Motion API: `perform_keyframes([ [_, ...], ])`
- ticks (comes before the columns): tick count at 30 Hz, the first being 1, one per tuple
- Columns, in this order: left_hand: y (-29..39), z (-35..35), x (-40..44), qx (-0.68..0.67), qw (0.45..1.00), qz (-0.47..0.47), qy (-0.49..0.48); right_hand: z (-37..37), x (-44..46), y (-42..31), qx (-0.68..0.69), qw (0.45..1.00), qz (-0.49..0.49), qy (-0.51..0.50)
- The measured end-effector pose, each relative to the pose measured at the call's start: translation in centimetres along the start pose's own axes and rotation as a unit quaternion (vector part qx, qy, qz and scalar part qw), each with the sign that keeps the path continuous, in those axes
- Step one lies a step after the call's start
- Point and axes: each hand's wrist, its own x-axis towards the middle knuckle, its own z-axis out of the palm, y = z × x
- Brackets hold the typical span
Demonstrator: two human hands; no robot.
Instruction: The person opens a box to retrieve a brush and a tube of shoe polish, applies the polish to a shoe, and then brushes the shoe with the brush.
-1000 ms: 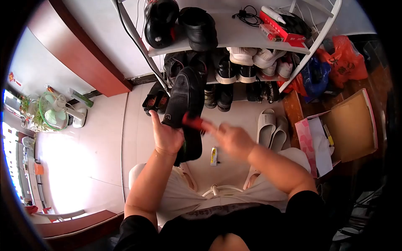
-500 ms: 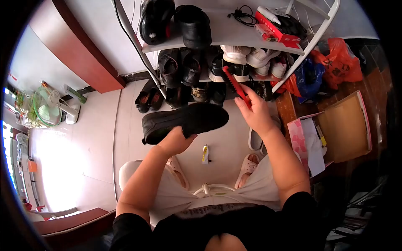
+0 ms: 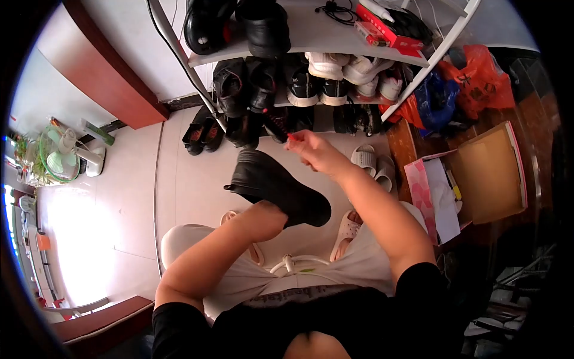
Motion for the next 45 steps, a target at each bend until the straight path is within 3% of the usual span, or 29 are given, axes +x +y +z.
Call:
perform_keyframes([
  [2, 0.0, 0.6, 0.5, 0.015, 0.999, 0.017, -0.033, 1.1, 0.1, 0.6, 0.033, 0.997, 0.044, -0.048],
  [3, -0.2, 1.7, 0.7, 0.010, 0.999, 0.030, 0.026, 1.1, -0.1, -0.1, 0.020, 0.987, 0.137, -0.081],
  [4, -0.4, 2.6, 0.8, 0.004, 0.995, 0.041, 0.086, 1.2, -0.4, -0.1, 0.020, 0.987, 0.139, -0.081],
  [6, -0.8, 1.9, 0.6, -0.029, 0.994, 0.055, 0.086, 1.8, -1.0, -0.1, 0.118, 0.980, 0.118, -0.108],
  [8, -1.3, 1.3, 0.2, -0.059, 0.992, 0.065, 0.087, 1.5, -1.4, -0.7, 0.087, 0.985, 0.097, -0.115],
  [9, -1.5, 1.2, 0.0, -0.199, 0.957, 0.096, 0.190, 1.4, -1.5, -0.9, 0.056, 0.988, 0.076, -0.119],
  [10, -1.6, 0.7, -0.5, -0.383, 0.904, 0.095, 0.167, 1.5, -1.2, -0.4, 0.055, 0.989, 0.074, -0.120],
  [11, -1.8, 0.2, -0.9, -0.554, 0.814, 0.090, 0.151, 1.6, -0.9, 0.1, 0.062, 0.992, 0.049, -0.101],
  [12, -1.7, 0.2, -0.6, -0.552, 0.815, 0.091, 0.152, 1.6, -0.6, 0.5, 0.069, 0.994, 0.023, -0.082],
  [13, -1.4, 0.4, 0.1, -0.747, 0.608, 0.047, 0.263, 1.3, -0.5, 0.7, 0.068, 0.994, 0.020, -0.081],
  [14, -1.3, 0.6, 0.5, -0.873, 0.343, -0.001, 0.347, 1.0, -0.7, 0.2, 0.066, 0.994, 0.055, -0.070],
  [15, -1.8, 0.5, 0.6, -0.872, 0.344, 0.001, 0.349, 0.9, -0.7, -0.2, 0.064, 0.992, 0.090, -0.059],
  [16, -2.4, 0.2, 0.5, -0.875, 0.297, 0.016, 0.381, 1.0, -0.6, -0.2, 0.062, 0.992, 0.088, -0.062],
  [17, -3.0, 0.1, 0.4, -0.875, 0.247, 0.031, 0.414, 1.3, -0.7, 0.1, 0.013, 1.000, 0.005, -0.018],
  [19, -3.7, 0.0, 0.1, -0.870, 0.237, 0.009, 0.432, 2.1, -0.8, 0.7, -0.094, 0.979, -0.160, 0.089],
  [20, -4.1, -0.2, -0.1, -0.868, 0.230, -0.014, 0.441, 2.3, -1.2, 0.2, -0.096, 0.978, -0.165, 0.082],
  [23, -5.1, -0.7, -0.3, -0.843, 0.241, -0.005, 0.480, 2.5, -2.3, -0.6, -0.366, 0.841, -0.367, 0.154],
  [27, -4.8, -0.9, -0.5, -0.846, 0.268, 0.001, 0.461, 4.3, -3.1, -0.2, -0.497, 0.804, -0.314, 0.085],
  [29, -3.9, -0.1, 0.4, -0.852, 0.323, -0.022, 0.411, 5.0, -2.5, -0.8, -0.518, 0.798, -0.295, 0.092],
  [33, -3.1, -0.3, 0.9, -0.885, 0.263, 0.005, 0.383, 5.0, -3.1, -1.4, -0.551, 0.791, -0.247, 0.102],
  [36, -5.3, -0.6, -0.6, -0.893, 0.260, 0.075, 0.361, 4.5, -4.4, -0.7, -0.552, 0.796, -0.236, 0.074],
  [42, -3.4, 0.1, 1.0, -0.885, 0.288, 0.030, 0.364, 4.0, -2.7, -1.4, -0.564, 0.763, -0.288, 0.129],
  [44, -4.6, 0.3, 0.9, -0.875, 0.283, 0.074, 0.386, 3.8, -3.5, -1.1, -0.561, 0.768, -0.282, 0.123],
  [45, -5.0, -0.4, 0.2, -0.879, 0.248, 0.084, 0.397, 3.7, -4.4, -0.6, -0.567, 0.779, -0.253, 0.091],
])
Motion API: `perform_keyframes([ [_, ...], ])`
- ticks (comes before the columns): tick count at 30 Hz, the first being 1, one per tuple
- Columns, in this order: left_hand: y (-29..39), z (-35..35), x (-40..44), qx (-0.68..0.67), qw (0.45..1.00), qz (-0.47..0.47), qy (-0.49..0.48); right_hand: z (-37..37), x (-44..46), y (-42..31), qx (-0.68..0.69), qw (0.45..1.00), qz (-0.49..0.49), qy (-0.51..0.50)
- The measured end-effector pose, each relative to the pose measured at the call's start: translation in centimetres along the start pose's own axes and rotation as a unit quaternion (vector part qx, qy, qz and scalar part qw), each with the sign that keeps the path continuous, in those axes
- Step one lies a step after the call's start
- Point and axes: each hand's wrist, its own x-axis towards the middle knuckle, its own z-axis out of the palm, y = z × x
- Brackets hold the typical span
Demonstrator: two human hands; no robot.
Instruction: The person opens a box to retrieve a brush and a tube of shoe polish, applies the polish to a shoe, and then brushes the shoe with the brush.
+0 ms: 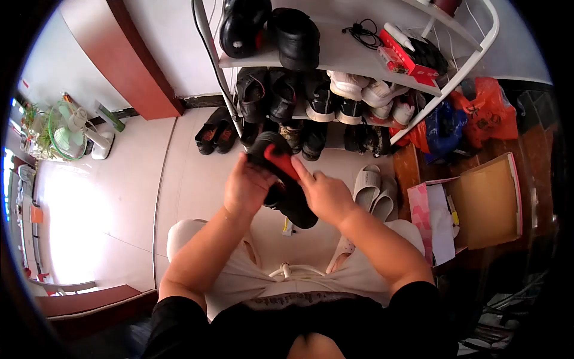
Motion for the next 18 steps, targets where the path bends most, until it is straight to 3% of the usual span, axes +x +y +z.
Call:
perform_keyframes([
  [3, 2.4, -0.2, 0.2, -0.043, 0.996, 0.047, 0.060, -0.7, -1.8, 0.8, 0.015, 0.998, 0.013, -0.065],
  [5, 2.9, -1.1, 0.4, -0.031, 0.997, 0.059, 0.029, -1.2, -1.9, 1.8, 0.072, 0.995, 0.036, -0.055],
  [8, 2.4, -1.9, 0.7, -0.016, 0.998, 0.059, -0.015, -2.3, -0.6, 1.1, 0.130, 0.990, 0.016, 0.057],
  [9, 2.3, -2.9, 1.2, -0.054, 0.993, 0.042, -0.096, -2.4, -0.3, 0.6, 0.158, 0.981, 0.011, 0.112],
  [10, 2.2, -3.7, 1.7, -0.090, 0.980, 0.025, -0.177, -2.2, -0.3, 0.1, 0.152, 0.984, 0.013, 0.095],
  [11, 1.8, -3.1, 1.5, -0.090, 0.980, 0.022, -0.178, -1.8, -0.1, -0.1, 0.151, 0.984, 0.017, 0.096],
  [13, 0.3, -0.7, 0.3, 0.024, 0.999, 0.025, 0.027, -0.5, 0.3, -0.3, 0.129, 0.990, -0.009, 0.059],
  [18, -1.4, -0.3, -0.7, 0.127, 0.990, 0.012, -0.062, -0.8, 1.5, 0.0, 0.101, 0.993, 0.025, 0.056],
])
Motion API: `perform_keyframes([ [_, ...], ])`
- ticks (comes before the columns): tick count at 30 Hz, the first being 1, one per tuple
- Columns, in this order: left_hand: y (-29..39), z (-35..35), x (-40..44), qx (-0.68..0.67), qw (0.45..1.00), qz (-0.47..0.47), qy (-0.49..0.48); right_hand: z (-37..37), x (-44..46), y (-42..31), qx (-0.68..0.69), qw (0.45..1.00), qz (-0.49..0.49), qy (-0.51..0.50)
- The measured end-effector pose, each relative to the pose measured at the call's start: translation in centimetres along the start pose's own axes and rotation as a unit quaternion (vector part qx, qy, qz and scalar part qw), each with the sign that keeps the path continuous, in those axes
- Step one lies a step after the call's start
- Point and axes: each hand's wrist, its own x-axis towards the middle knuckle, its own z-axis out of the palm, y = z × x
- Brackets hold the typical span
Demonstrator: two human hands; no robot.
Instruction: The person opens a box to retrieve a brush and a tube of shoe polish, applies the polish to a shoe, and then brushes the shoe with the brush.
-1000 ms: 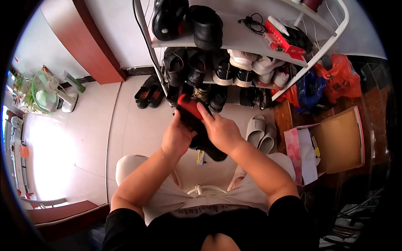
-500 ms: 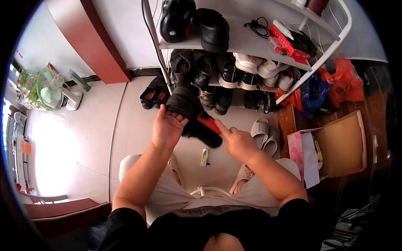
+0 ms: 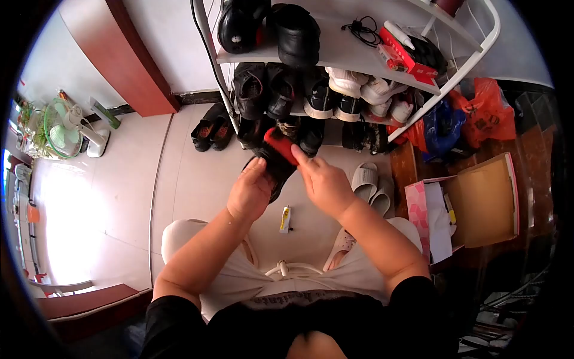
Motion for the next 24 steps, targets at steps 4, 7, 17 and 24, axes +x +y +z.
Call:
perform_keyframes([
  [4, 1.1, -1.1, 0.7, -0.100, 0.994, -0.015, 0.051, 0.6, -2.1, -0.1, 0.003, 0.997, -0.011, -0.074],
  [7, -0.5, 0.2, 0.2, -0.093, 0.992, -0.071, 0.038, 0.4, 0.2, 1.1, -0.002, 1.000, -0.001, 0.008],
  [17, 0.7, 0.1, 0.7, -0.119, 0.989, -0.040, 0.082, -0.7, 0.1, 4.3, -0.036, 0.997, 0.051, 0.039],
  [24, 0.5, -1.4, 1.0, -0.039, 0.997, -0.061, 0.041, -1.6, -1.7, 1.5, 0.016, 1.000, 0.011, 0.008],
])
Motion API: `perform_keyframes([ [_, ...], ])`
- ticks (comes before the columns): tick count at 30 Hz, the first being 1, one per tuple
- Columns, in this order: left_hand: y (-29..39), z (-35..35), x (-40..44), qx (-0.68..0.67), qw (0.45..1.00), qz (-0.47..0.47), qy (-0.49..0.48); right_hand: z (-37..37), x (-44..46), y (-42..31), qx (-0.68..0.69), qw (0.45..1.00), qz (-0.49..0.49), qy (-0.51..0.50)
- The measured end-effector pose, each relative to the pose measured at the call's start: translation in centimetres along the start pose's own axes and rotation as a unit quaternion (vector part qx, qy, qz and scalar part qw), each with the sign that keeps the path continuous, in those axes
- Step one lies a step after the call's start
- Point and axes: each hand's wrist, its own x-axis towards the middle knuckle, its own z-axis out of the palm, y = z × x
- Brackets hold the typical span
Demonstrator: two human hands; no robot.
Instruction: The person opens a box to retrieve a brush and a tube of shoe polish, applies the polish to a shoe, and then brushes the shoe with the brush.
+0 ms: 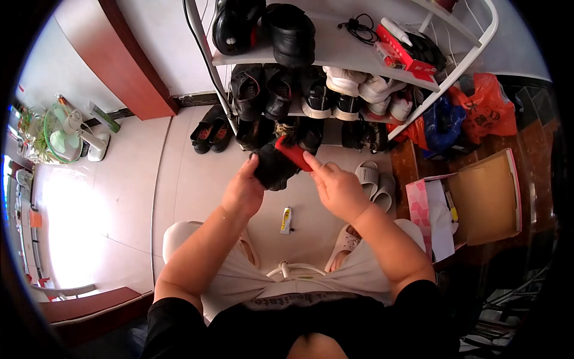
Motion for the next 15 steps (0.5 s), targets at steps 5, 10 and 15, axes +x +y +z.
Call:
perform_keyframes([
  [5, -2.0, 1.0, -1.1, 0.143, 0.986, 0.035, 0.077, 0.5, 0.1, 0.5, -0.055, 0.996, 0.033, -0.067],
  [10, -0.6, 1.6, -0.9, 0.191, 0.971, 0.123, 0.080, 1.3, -0.8, -0.6, -0.043, 0.994, 0.034, -0.093],
  [15, -2.6, 1.1, -2.0, 0.521, 0.831, 0.194, -0.020, 1.9, 0.4, 1.4, -0.021, 0.991, 0.090, -0.095],
])
